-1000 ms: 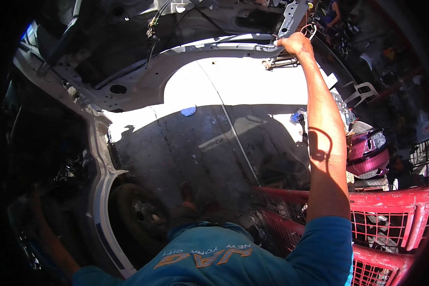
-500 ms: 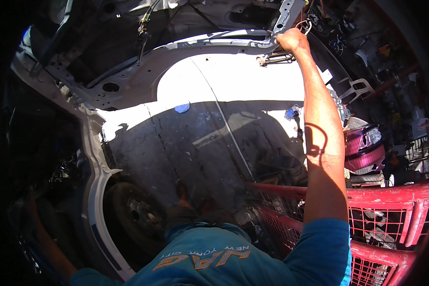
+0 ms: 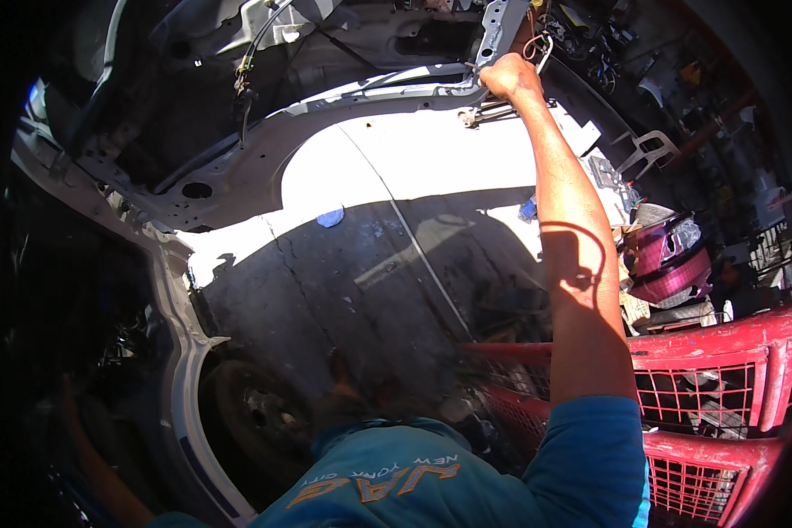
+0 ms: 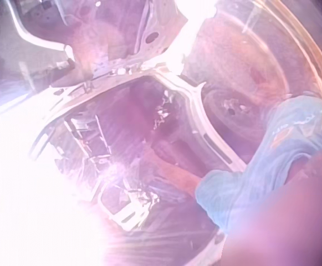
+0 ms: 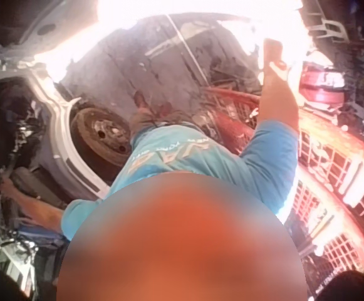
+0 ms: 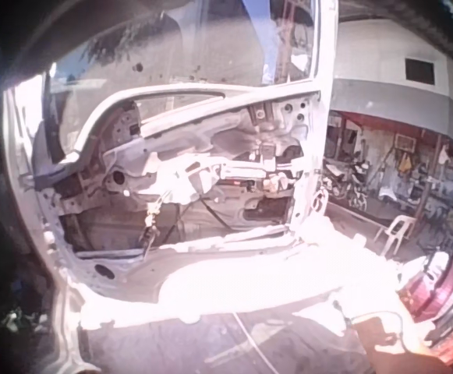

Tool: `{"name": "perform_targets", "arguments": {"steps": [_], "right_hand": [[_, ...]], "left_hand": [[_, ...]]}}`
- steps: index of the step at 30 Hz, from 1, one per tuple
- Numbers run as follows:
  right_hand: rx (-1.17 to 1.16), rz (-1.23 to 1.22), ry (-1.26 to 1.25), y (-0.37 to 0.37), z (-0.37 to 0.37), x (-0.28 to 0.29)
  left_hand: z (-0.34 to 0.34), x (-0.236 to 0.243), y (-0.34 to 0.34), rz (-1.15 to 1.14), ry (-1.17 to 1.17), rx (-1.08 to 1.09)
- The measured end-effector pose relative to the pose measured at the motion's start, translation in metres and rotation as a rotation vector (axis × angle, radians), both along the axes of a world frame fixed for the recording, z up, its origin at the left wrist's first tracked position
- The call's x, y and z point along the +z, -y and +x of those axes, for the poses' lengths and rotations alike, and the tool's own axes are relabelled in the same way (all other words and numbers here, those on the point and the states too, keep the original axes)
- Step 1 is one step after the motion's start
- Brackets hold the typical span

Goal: The person uses a screwdriver to remove screws from the car door frame and then detaches the door panel. They continue to remove additional screws and manipulate the door components to separate the panel from the door structure.

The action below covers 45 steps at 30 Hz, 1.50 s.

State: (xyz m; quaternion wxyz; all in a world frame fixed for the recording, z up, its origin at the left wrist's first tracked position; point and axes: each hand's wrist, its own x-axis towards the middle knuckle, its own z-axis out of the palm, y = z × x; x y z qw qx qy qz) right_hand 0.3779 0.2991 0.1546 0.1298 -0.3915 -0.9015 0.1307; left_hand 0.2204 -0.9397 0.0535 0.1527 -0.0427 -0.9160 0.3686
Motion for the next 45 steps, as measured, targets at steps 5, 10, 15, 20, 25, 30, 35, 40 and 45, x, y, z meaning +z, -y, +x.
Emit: {"name": "perform_targets", "arguments": {"steps": [5, 10, 15, 20, 25, 30, 35, 40, 45], "right_hand": [[-0.007, 0.019, -0.027, 0.001, -0.001, -0.002], [0.0, -0.012, -0.001, 0.0, -0.001, -0.001], [-0.002, -0.009, -0.006, -0.003, -0.002, -0.003], [-0.026, 0.004, -0.01, -0.006, -0.003, -0.005], [-0.017, 0.011, -0.003, -0.003, -0.003, -0.003], [0.003, 0.011, -0.002, -0.002, -0.002, -0.006], [-0.01, 0.006, -0.003, 0.001, 0.006, 0.003], [-0.016, -0.021, -0.007, 0.004, -0.003, -0.001], [-0.061, 0.012, -0.06, 0.008, -0.004, -0.006]], "left_hand": [[0.0, -0.001, -0.002, -0.004, 0.008, 0.01], [0.002, -0.001, -0.004, -0.017, 0.018, 0.016], [0.0, -0.004, -0.005, -0.025, 0.021, 0.018], [-0.003, -0.006, -0.006, -0.027, 0.025, 0.02], [0.001, -0.01, -0.003, -0.026, 0.031, 0.033], [0.011, 0.003, 0.006, -0.129, -0.071, -0.152], [0.009, 0.001, -0.057, -0.006, 0.137, 0.275], [0.04, 0.031, -0.122, -0.195, -0.117, -0.01], [0.048, 0.015, -0.367, 0.404, -0.102, -0.316]]}}
